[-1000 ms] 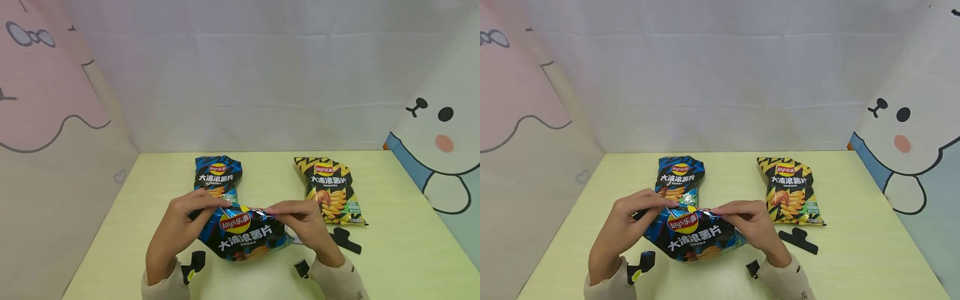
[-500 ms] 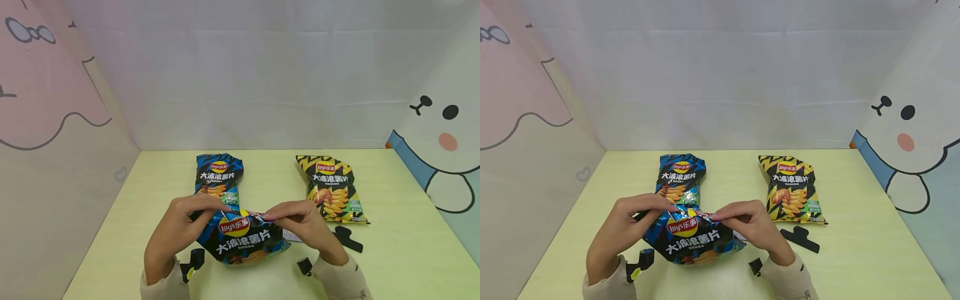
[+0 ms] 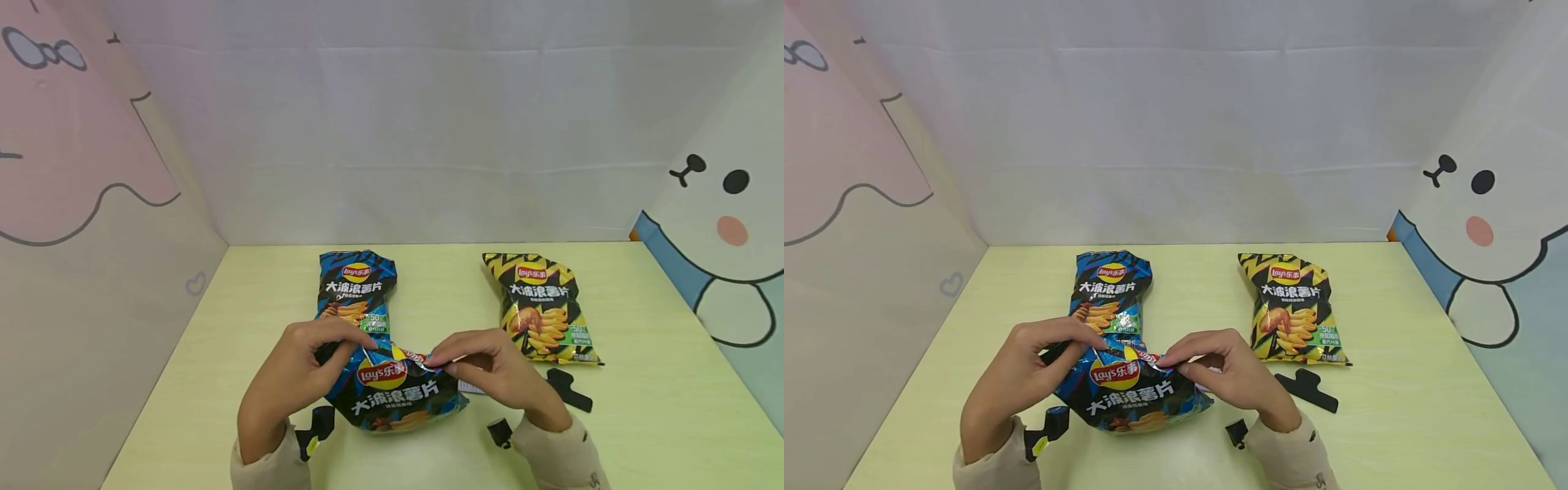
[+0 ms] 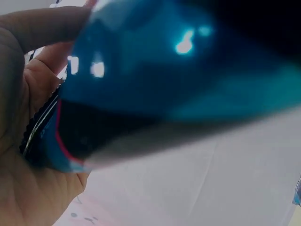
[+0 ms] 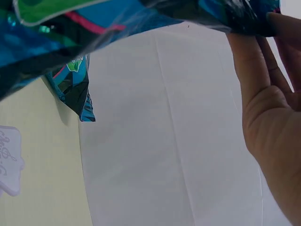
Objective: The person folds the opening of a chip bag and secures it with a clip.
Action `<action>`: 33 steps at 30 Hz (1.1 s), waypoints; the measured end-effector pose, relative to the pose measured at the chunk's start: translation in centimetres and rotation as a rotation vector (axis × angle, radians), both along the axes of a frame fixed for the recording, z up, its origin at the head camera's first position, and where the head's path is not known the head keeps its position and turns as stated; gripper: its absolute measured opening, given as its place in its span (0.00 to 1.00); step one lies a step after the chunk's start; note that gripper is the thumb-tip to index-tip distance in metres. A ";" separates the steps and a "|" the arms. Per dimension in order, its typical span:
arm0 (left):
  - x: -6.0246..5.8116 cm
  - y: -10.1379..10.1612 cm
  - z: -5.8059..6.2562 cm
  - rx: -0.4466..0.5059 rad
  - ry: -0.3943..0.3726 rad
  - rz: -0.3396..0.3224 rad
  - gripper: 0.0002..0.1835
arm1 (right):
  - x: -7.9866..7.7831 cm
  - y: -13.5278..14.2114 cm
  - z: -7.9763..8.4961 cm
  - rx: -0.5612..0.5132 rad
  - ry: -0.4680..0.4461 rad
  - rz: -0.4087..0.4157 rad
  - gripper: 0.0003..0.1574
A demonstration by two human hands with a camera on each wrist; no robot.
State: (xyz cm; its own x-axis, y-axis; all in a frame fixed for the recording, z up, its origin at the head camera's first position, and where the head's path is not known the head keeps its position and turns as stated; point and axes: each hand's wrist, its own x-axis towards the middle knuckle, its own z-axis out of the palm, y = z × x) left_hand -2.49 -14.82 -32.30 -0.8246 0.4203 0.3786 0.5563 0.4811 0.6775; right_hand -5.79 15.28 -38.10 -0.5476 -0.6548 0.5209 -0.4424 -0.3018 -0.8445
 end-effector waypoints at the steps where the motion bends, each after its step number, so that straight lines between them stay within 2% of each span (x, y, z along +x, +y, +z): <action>1: 0.0 0.0 0.0 0.002 -0.002 -0.010 0.16 | 0.0 0.0 0.0 0.006 -0.004 0.002 0.25; 5: 0.0 0.0 0.0 0.008 -0.014 -0.035 0.13 | -0.1 0.2 0.0 0.021 -0.010 0.010 0.25; 10: -0.1 0.3 0.1 -0.004 0.002 -0.029 0.04 | -0.3 0.4 0.0 0.020 0.027 0.022 0.26; 13: -0.2 0.5 0.0 0.001 0.010 -0.027 0.03 | -0.4 0.4 0.0 0.022 0.029 0.021 0.25; 16: -0.2 0.6 0.0 0.006 0.015 -0.031 0.04 | -0.1 0.3 0.1 0.060 -0.001 -0.016 0.20; 23: -0.1 0.9 0.2 -0.002 0.013 -0.024 0.06 | 0.4 0.1 0.2 0.201 -0.043 -0.166 0.12; 29: 0.0 1.1 0.3 -0.030 -0.022 -0.005 0.13 | 0.5 0.0 0.4 0.254 -0.105 -0.187 0.12; 33: 0.1 1.2 0.3 -0.065 -0.013 0.015 0.18 | 0.4 0.2 0.5 0.333 -0.092 -0.173 0.11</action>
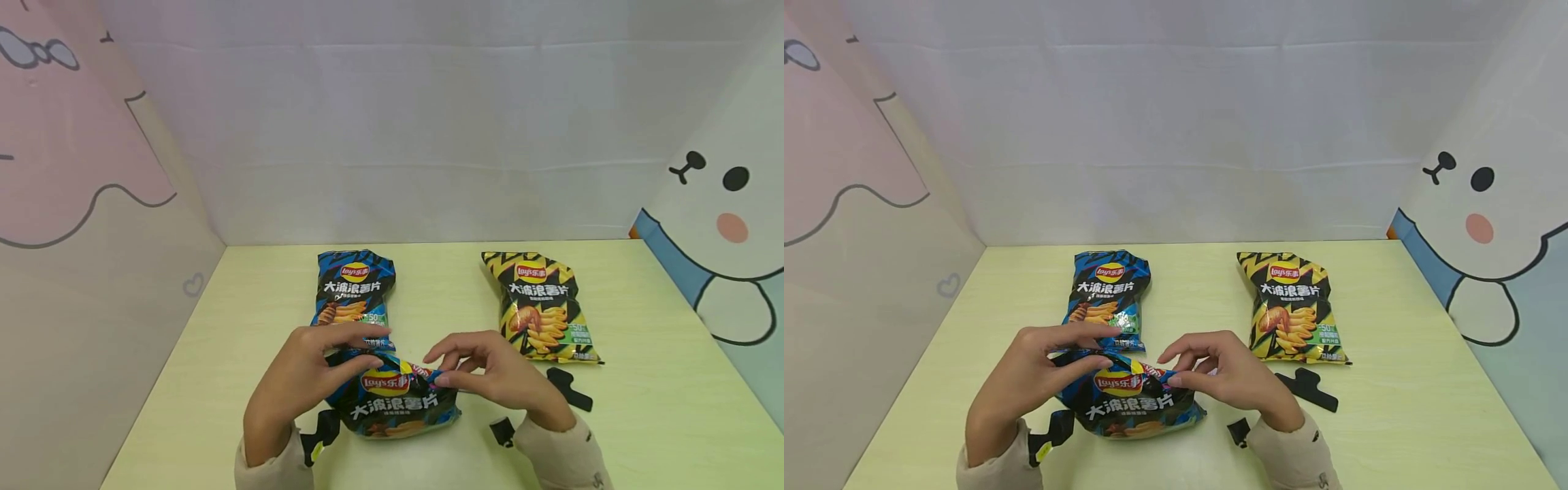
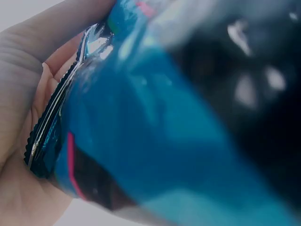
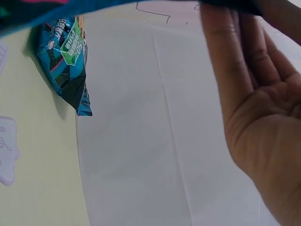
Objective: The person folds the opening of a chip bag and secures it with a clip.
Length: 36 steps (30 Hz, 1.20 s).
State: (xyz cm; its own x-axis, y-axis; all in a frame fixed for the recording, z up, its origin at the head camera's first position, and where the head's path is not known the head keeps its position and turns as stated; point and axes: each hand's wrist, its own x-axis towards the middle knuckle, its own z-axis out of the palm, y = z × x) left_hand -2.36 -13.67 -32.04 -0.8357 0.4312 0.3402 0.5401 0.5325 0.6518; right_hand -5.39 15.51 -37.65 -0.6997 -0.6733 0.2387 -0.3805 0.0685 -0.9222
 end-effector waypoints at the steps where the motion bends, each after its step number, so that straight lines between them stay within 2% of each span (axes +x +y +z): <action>1: 0.0 0.0 0.0 -0.007 0.009 0.001 0.17 | 0.0 0.1 0.0 0.020 -0.004 0.007 0.10; 5: 0.1 0.1 0.0 -0.023 0.098 0.009 0.13 | -0.1 0.2 0.1 0.050 -0.004 0.047 0.06; 9: 0.1 0.2 -0.1 -0.064 0.185 0.062 0.12 | -0.1 0.2 0.1 0.065 -0.003 0.075 0.05; 13: 0.2 0.5 -0.2 -0.126 0.172 0.122 0.11 | -0.1 0.3 0.0 0.080 0.002 0.084 0.06; 19: 0.2 0.8 0.0 -0.183 0.123 0.212 0.10 | -0.2 0.5 0.0 0.101 0.061 0.072 0.05; 22: 0.1 0.8 0.0 -0.174 0.137 0.197 0.09 | -0.3 0.6 0.0 0.128 0.078 0.057 0.04; 28: -0.1 0.8 -0.1 -0.107 0.173 0.106 0.08 | -0.4 0.7 -0.1 0.165 0.109 0.021 0.03; 36: -0.2 0.9 -0.3 -0.091 0.194 0.090 0.07 | -0.5 0.9 -0.4 0.180 0.139 0.000 0.07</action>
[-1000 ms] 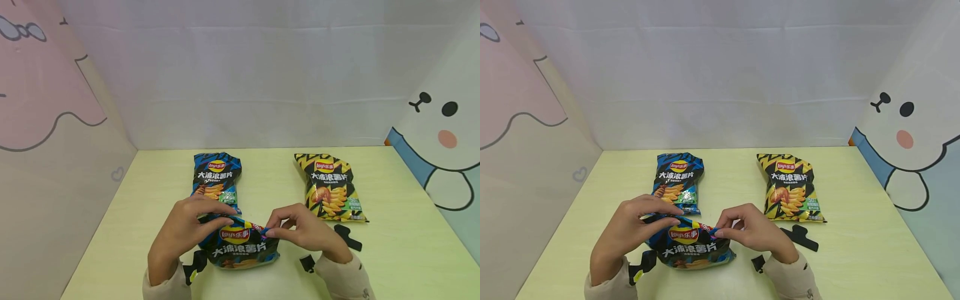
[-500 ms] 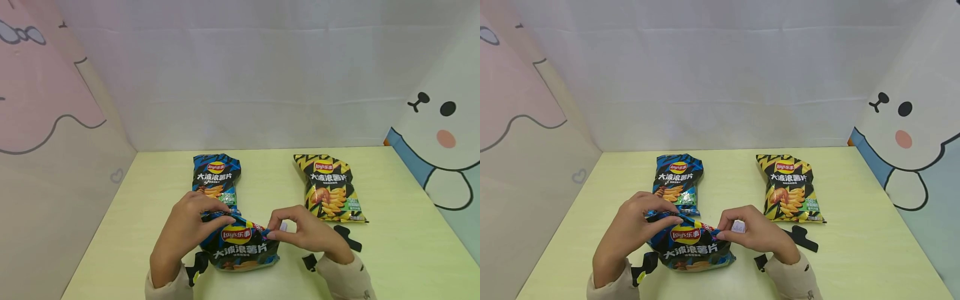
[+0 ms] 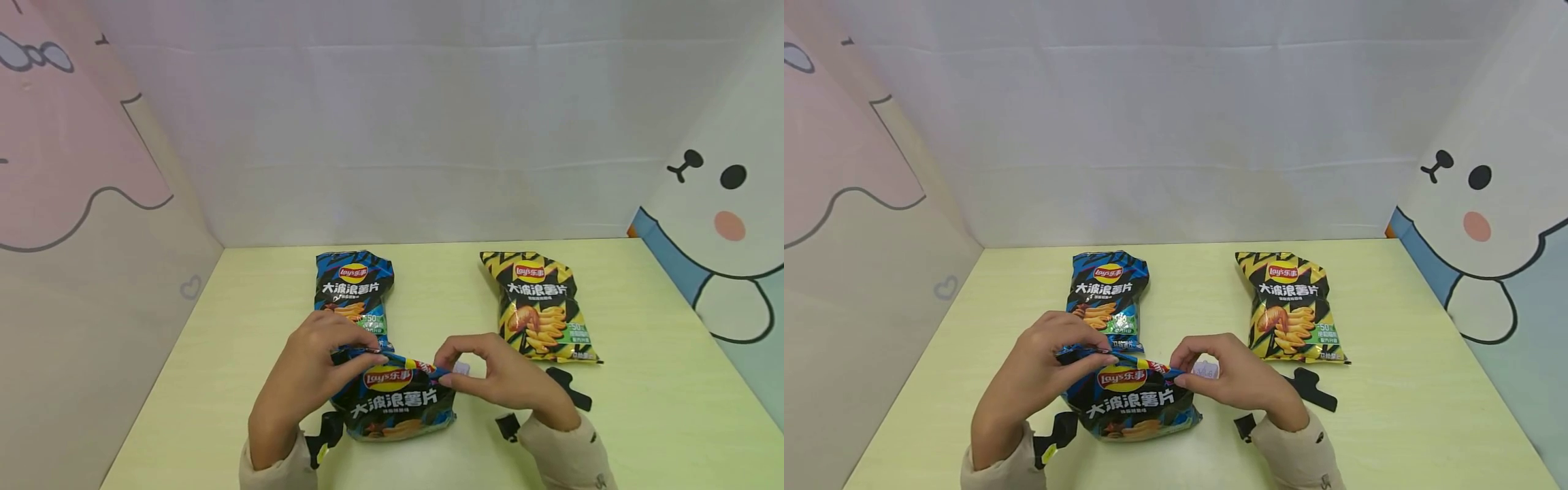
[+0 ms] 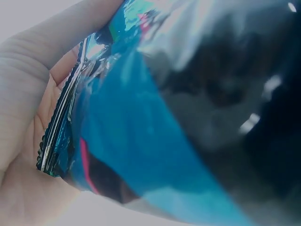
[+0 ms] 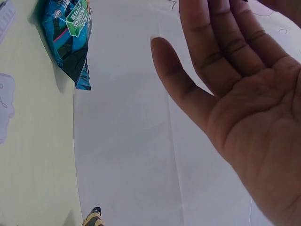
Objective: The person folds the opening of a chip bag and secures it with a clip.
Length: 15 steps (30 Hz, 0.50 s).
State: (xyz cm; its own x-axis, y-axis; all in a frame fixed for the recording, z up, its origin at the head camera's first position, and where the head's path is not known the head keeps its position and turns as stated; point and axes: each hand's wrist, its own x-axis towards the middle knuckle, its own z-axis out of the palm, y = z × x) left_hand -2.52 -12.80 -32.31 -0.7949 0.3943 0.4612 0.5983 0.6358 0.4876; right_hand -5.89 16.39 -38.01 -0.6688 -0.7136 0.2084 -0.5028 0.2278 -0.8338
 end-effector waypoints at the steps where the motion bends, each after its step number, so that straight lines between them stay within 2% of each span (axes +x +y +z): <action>1: 0.0 0.0 0.0 0.000 0.001 -0.001 0.07 | 0.0 0.0 0.0 -0.004 0.008 0.004 0.08; 5: -0.1 0.0 0.0 -0.001 0.009 -0.003 0.08 | -0.1 0.0 0.0 -0.015 0.033 0.004 0.12; 8: -0.1 0.0 0.0 -0.003 0.015 -0.006 0.08 | 0.0 0.0 0.0 -0.016 0.016 -0.021 0.11; 15: -0.1 0.0 -0.1 -0.004 0.017 -0.017 0.07 | 0.0 0.0 0.0 0.028 0.005 -0.157 0.09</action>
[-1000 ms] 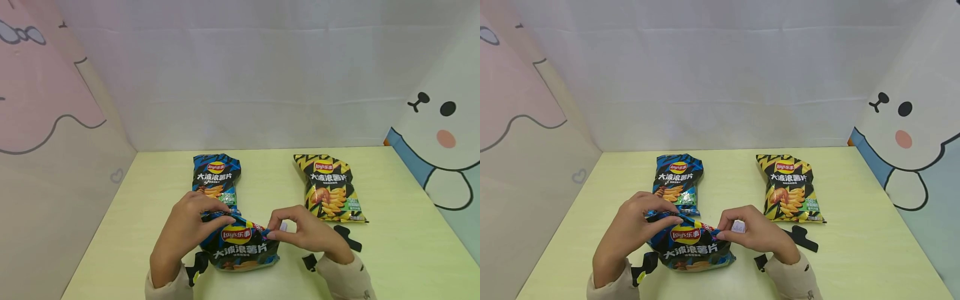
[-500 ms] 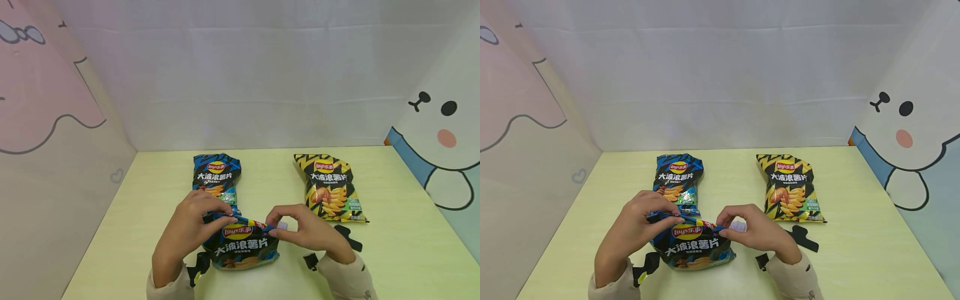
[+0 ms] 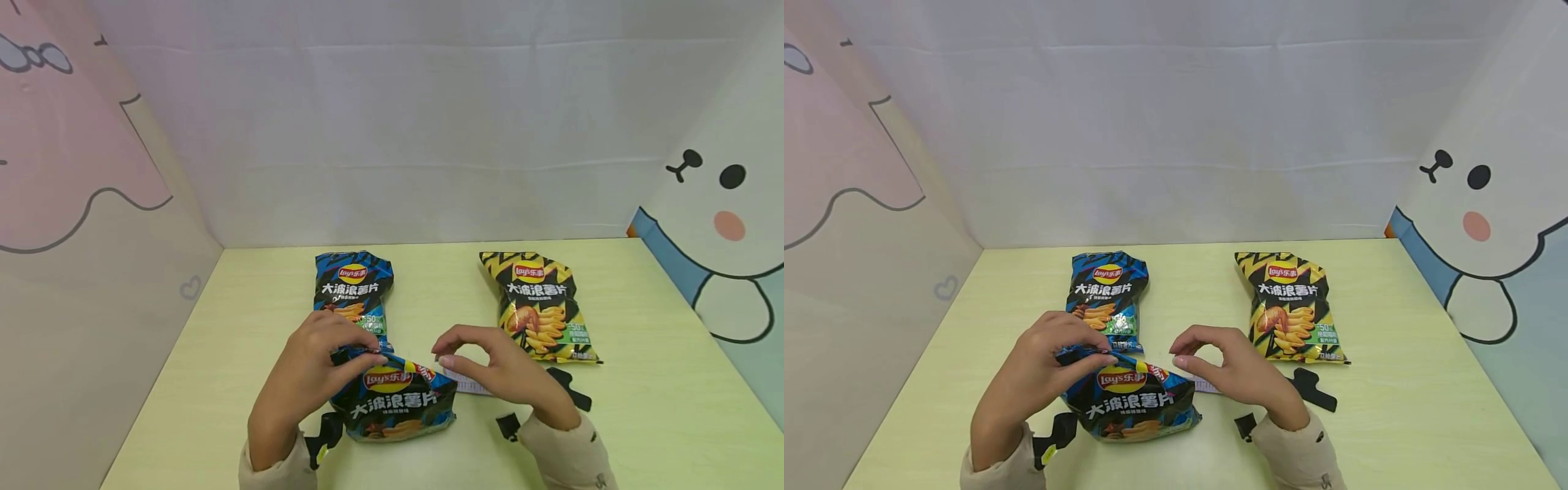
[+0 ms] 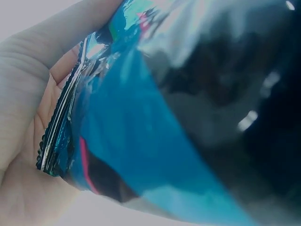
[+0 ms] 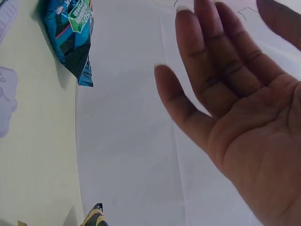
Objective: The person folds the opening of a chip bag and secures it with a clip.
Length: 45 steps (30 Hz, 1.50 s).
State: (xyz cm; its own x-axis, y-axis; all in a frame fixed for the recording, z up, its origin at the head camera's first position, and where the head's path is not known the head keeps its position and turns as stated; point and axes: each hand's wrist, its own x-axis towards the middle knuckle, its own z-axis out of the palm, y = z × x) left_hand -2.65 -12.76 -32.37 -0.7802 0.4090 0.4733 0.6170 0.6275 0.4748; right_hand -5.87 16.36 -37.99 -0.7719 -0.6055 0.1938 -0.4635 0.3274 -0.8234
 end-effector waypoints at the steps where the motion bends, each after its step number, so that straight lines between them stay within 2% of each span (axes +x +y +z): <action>1: 0.0 0.0 0.0 0.000 0.001 0.000 0.07 | 0.0 0.0 0.0 0.009 0.004 -0.019 0.09; 5: 0.1 0.0 0.0 0.000 -0.001 0.003 0.07 | -0.2 -0.1 -0.1 0.033 0.011 -0.063 0.08; 12: 0.1 -0.1 0.1 -0.008 -0.015 0.015 0.08 | -0.4 -0.2 -0.4 0.054 0.012 -0.083 0.08; 27: 0.2 -0.1 0.2 -0.014 -0.020 0.022 0.08 | -0.9 -0.3 -1.4 0.172 -0.064 -0.139 0.11; 45: 0.1 -0.2 0.0 -0.006 -0.021 0.011 0.07 | -1.2 -0.7 -2.1 0.258 -0.036 -0.143 0.15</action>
